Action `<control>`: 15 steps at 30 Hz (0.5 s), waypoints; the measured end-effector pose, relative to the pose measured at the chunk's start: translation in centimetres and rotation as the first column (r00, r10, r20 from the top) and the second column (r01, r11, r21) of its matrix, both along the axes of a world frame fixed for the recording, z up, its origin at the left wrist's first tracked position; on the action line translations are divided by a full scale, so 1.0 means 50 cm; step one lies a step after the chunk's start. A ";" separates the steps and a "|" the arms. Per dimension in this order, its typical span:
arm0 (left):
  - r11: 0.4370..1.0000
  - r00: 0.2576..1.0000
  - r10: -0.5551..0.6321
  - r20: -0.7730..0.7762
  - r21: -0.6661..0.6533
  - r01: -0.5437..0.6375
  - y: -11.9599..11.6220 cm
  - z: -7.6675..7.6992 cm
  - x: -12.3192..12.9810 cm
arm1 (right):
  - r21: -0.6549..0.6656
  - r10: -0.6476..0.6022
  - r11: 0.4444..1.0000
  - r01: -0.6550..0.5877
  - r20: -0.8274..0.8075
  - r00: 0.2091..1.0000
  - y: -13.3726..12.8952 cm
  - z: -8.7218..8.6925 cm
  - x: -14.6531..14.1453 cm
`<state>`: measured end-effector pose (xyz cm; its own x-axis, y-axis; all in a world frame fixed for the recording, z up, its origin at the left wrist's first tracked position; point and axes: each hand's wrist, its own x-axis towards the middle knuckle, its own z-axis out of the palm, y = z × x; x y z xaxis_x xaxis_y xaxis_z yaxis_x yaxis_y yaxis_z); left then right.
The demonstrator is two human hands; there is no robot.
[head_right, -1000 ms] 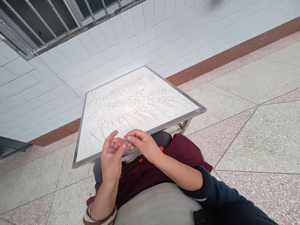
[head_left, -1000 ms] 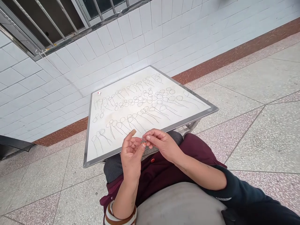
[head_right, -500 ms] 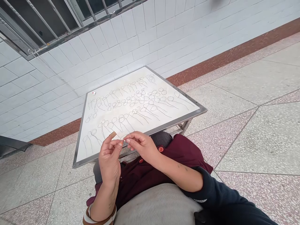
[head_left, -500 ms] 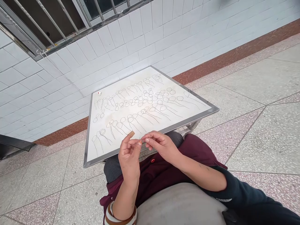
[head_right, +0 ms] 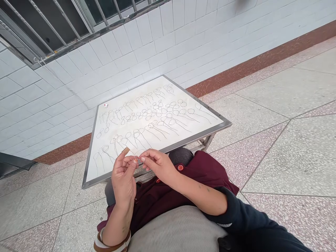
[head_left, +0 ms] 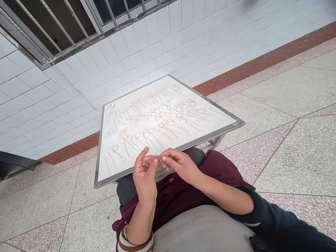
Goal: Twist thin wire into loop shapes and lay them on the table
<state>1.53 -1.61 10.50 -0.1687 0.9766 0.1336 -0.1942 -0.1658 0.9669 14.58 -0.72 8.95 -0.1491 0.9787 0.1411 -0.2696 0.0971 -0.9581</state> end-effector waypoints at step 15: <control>0.995 0.997 -0.050 0.056 -0.084 0.055 -0.002 0.006 -0.007 | 0.011 0.022 1.000 -0.020 -0.175 0.984 0.000 -0.032 -0.010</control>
